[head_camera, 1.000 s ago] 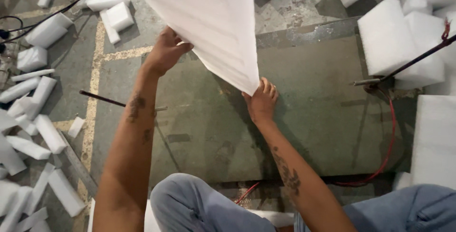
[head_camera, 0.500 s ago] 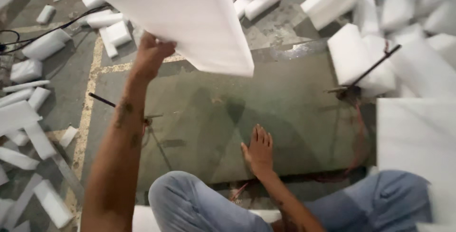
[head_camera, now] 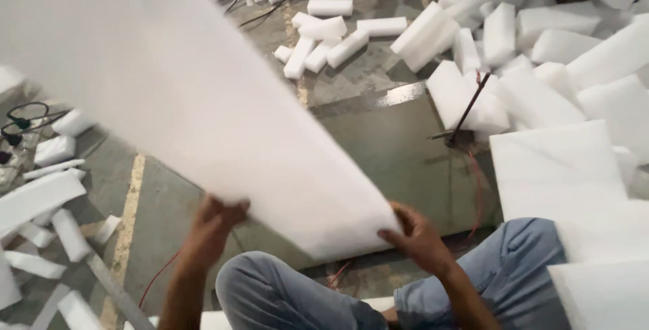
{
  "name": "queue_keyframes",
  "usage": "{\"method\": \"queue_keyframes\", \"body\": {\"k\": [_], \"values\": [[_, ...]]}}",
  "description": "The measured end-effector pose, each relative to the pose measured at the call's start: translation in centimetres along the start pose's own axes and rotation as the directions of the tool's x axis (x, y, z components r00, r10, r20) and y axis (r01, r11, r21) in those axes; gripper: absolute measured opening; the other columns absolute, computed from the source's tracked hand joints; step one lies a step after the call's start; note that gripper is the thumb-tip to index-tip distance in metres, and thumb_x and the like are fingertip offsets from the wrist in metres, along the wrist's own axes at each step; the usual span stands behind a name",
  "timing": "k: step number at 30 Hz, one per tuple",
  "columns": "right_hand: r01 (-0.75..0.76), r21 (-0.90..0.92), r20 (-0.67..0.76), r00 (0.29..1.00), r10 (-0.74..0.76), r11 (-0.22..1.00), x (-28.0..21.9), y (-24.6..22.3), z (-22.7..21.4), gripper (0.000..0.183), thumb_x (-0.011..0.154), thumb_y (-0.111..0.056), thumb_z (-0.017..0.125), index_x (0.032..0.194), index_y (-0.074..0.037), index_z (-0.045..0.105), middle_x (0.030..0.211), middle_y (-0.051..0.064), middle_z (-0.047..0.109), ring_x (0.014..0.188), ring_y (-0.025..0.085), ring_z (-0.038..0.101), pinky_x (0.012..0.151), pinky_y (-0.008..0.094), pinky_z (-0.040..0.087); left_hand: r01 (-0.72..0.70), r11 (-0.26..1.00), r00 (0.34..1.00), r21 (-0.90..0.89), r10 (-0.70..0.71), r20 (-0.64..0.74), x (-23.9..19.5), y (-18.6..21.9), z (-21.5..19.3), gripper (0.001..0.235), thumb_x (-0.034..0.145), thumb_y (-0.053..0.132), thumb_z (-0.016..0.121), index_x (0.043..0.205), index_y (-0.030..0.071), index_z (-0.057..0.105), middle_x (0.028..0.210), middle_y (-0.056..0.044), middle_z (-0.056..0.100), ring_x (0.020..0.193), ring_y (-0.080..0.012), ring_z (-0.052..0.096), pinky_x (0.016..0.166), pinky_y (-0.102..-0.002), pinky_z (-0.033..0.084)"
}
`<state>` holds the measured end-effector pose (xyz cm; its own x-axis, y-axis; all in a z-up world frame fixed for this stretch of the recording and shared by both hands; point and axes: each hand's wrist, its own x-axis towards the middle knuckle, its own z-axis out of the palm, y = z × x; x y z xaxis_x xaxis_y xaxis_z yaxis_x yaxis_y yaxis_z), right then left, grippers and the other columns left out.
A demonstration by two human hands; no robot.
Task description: The person sits on the floor and repeatedly cuts large sheets of white foam using a hot wire cutter. They pull the foam through the wire to slice it into smaller rectangular blocks, which accumulate on the floor.
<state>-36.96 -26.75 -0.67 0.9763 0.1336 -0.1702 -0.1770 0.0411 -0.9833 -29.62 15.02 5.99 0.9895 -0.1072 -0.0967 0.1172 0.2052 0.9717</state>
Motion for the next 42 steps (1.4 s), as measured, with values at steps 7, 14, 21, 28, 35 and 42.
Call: {"method": "queue_keyframes", "body": {"k": [7,14,21,28,35,42], "values": [[-0.312,-0.488,0.089,0.911,0.402,0.815,-1.7,-0.3,-4.9,0.064,0.084,-0.043,0.071,0.135,-0.007,0.061,0.124,0.009,0.071,0.108,0.02,0.07,0.091,0.037,0.059,0.198,0.948,0.883,0.249,-0.062,-0.466,-11.2,-3.6,-2.3,0.049,0.091,0.01,0.068,0.136,-0.007,0.057,0.122,-0.022,0.069,0.107,-0.0323,0.067,0.086,-0.047,0.06],[-0.007,-0.226,-0.253,0.966,-0.052,0.974,12.6,-6.8,-12.3,0.069,0.09,-0.045,0.064,0.147,-0.011,0.047,0.132,0.01,0.063,0.116,0.022,0.064,0.093,0.039,0.056,0.036,0.999,0.887,0.023,-0.022,-0.461,-15.1,-4.9,-2.6,0.077,0.079,-0.008,0.065,0.152,0.002,0.041,0.139,-0.021,0.059,0.125,-0.0316,0.06,0.098,-0.049,0.052],[0.413,-0.216,0.19,0.907,-0.376,0.885,6.2,-7.0,-3.2,0.082,0.091,-0.047,0.073,0.155,-0.004,0.044,0.149,0.018,0.057,0.135,0.029,0.056,0.11,0.045,0.048,-0.096,0.97,0.95,0.224,0.157,-0.27,-12.8,-5.2,-0.7,0.067,0.08,-0.006,0.071,0.143,-0.004,0.047,0.139,-0.017,0.059,0.129,-0.027,0.056,0.106,-0.043,0.045],[0.11,-0.196,0.101,0.991,-0.091,0.974,-2.5,-0.8,0.5,0.085,0.082,-0.034,0.082,0.152,-0.006,0.044,0.152,0.015,0.055,0.14,0.026,0.05,0.111,0.041,0.043,-0.054,0.991,0.997,0.121,0.061,-0.052,-8.5,-8.7,5.1,0.056,0.09,0.005,0.068,0.142,0.001,0.049,0.133,-0.017,0.063,0.118,-0.0302,0.064,0.1,-0.045,0.053],[-0.247,-0.2,-0.337,0.926,0.17,0.948,-2.8,7.7,-5.4,0.054,0.087,-0.021,0.081,0.133,0.003,0.065,0.122,0.026,0.077,0.107,0.035,0.073,0.088,0.042,0.059,-0.301,0.775,0.952,0.555,0.209,0.225,-2.4,-4.9,16.1,0.087,0.084,0.004,0.075,0.156,0.004,0.027,0.154,-0.023,0.044,0.143,-0.0344,0.043,0.112,-0.047,0.042],[0.171,-0.178,-0.681,0.689,-0.247,0.969,-2.8,9.0,-6.5,0.071,0.087,-0.008,0.071,0.151,0.0,0.042,0.141,0.018,0.059,0.127,0.03,0.057,0.104,0.039,0.045,-0.622,0.47,0.78,0.626,0.448,0.438,1.4,4.9,23.7,0.094,0.084,0.007,0.078,0.159,0.002,0.022,0.16,-0.027,0.034,0.149,-0.0407,0.034,0.123,-0.049,0.033]]}}
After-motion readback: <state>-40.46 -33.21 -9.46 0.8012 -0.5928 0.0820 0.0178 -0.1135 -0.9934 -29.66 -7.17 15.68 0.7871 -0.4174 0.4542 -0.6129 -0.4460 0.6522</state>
